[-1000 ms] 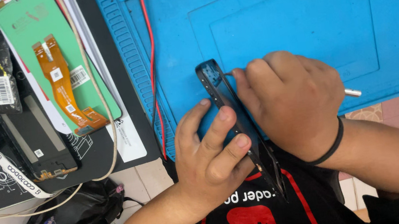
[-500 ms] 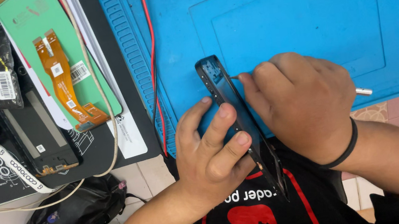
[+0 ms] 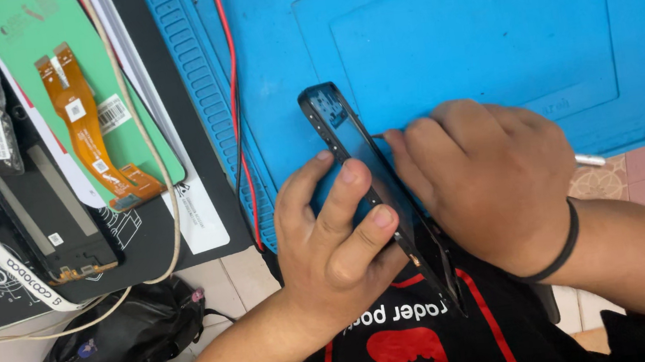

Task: The person holds a phone frame with the screen removed and uses a small blade to scrape old adhesive residue from its edges. They rotate the frame to reach different sides, then press adhesive material onto the frame's inner edge by hand.

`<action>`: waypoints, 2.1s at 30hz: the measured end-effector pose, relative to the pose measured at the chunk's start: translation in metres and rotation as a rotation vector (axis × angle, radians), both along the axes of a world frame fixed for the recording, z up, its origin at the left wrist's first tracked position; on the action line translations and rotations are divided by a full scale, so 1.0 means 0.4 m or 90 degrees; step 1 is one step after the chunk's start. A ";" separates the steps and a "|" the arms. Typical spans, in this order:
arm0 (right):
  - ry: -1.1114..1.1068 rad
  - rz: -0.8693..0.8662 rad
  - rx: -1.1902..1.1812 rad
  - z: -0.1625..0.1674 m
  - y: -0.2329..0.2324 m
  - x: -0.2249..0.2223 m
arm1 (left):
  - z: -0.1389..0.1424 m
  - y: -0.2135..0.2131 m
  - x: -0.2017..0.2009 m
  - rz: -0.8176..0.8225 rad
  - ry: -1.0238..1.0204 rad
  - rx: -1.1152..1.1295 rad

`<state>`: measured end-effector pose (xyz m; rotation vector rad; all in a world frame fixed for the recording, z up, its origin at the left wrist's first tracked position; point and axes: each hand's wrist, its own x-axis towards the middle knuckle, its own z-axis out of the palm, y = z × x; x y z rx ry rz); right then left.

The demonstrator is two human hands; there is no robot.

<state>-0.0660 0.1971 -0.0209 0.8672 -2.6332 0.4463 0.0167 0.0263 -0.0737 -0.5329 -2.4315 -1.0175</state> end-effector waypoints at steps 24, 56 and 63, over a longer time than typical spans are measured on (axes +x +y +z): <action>-0.054 0.012 0.045 0.034 0.038 0.030 | 0.004 0.006 0.004 0.010 -0.003 -0.011; -0.079 0.046 -0.021 0.031 0.097 0.107 | 0.007 0.011 0.013 0.009 -0.005 -0.035; -0.106 0.017 -0.021 0.011 0.122 0.142 | 0.012 0.009 0.013 0.007 -0.003 -0.036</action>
